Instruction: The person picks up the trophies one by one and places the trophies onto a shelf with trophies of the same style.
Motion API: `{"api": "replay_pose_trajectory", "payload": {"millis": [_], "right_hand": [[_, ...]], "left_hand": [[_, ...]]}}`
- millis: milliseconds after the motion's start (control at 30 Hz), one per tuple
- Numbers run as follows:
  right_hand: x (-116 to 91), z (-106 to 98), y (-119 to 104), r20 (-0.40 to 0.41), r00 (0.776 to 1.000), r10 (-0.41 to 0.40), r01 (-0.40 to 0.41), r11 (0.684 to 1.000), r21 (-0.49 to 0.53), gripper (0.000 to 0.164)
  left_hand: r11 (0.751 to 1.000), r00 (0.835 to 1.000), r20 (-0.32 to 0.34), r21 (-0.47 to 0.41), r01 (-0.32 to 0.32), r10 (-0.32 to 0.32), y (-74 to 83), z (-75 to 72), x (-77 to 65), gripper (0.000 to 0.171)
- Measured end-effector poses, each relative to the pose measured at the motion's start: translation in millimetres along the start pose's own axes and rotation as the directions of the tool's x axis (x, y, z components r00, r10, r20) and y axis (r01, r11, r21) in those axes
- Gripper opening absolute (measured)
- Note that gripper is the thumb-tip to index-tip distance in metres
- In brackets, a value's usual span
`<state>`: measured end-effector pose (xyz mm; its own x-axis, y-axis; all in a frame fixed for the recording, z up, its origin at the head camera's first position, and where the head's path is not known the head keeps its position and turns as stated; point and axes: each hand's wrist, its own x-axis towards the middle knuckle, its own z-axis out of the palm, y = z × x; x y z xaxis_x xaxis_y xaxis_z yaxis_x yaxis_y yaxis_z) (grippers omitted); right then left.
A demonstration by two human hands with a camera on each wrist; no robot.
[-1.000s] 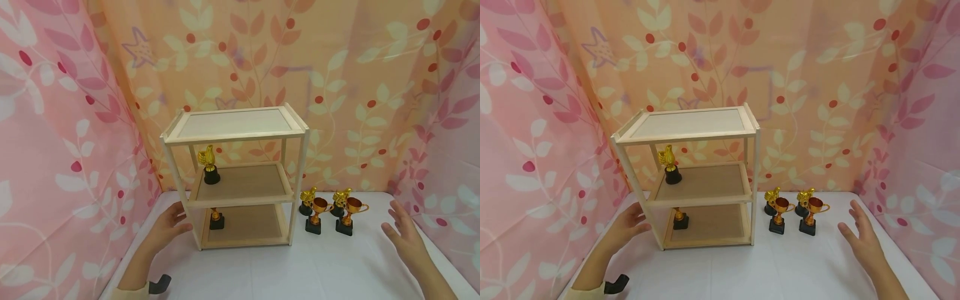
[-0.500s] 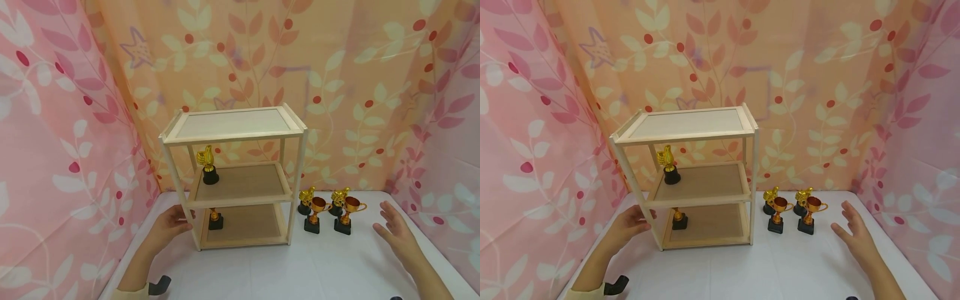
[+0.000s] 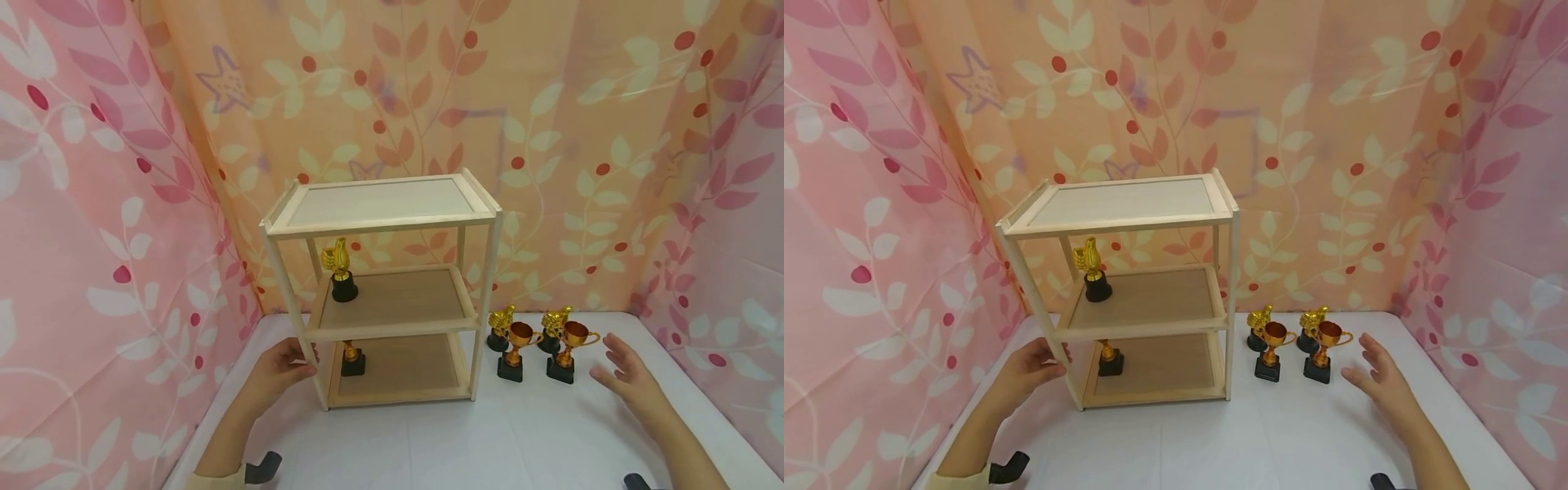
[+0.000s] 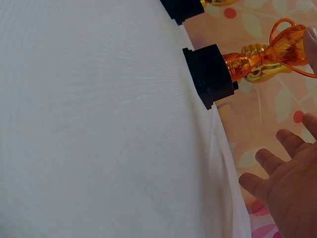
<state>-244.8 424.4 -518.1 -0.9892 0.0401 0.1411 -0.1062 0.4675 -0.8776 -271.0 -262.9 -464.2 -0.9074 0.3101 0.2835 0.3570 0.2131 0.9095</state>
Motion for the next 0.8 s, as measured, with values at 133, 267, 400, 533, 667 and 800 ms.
{"api": "replay_pose_trajectory", "payload": {"millis": [133, 267, 400, 533, 667, 800], "right_hand": [[3.5, 1.6, 2.6, 0.009, 1.0, 0.001, -0.001, 1.0, 0.025, 0.086], [7.3, 3.9, 4.3, 0.021, 1.0, 0.0, 0.0, 1.0, -0.006, 0.086], [13.3, 7.3, 5.0, 0.042, 0.999, -0.017, 0.019, 0.999, -0.037, 0.087], [18.0, 10.7, 5.2, 0.061, 0.998, -0.031, 0.031, 1.0, 0.0, 0.089], [17.2, 13.3, 6.1, 0.067, 0.998, -0.019, 0.019, 1.0, -0.004, 0.088], [18.0, 15.0, 7.4, 0.073, 0.997, -0.003, 0.008, 0.998, -0.067, 0.088]], "left_hand": [[1.0, 1.0, -0.012, 0.02, 0.024, -0.024, 0.5, 0.1, 0.6, 0.034], [0.999, 0.999, -0.021, 0.038, 0.029, -0.029, -1.1, -0.1, 0.7, 0.033], [0.998, 0.999, -0.039, 0.054, 0.013, -0.011, -4.0, 0.0, 0.3, 0.029], [0.998, 0.998, -0.057, 0.067, -0.008, 0.012, -7.3, 0.1, 0.1, 0.027], [0.998, 0.998, -0.052, 0.063, -0.027, 0.03, -8.9, 1.0, 1.4, 0.026], [0.997, 0.998, -0.059, 0.072, -0.02, 0.025, -9.1, 1.9, 1.5, 0.025]]}}
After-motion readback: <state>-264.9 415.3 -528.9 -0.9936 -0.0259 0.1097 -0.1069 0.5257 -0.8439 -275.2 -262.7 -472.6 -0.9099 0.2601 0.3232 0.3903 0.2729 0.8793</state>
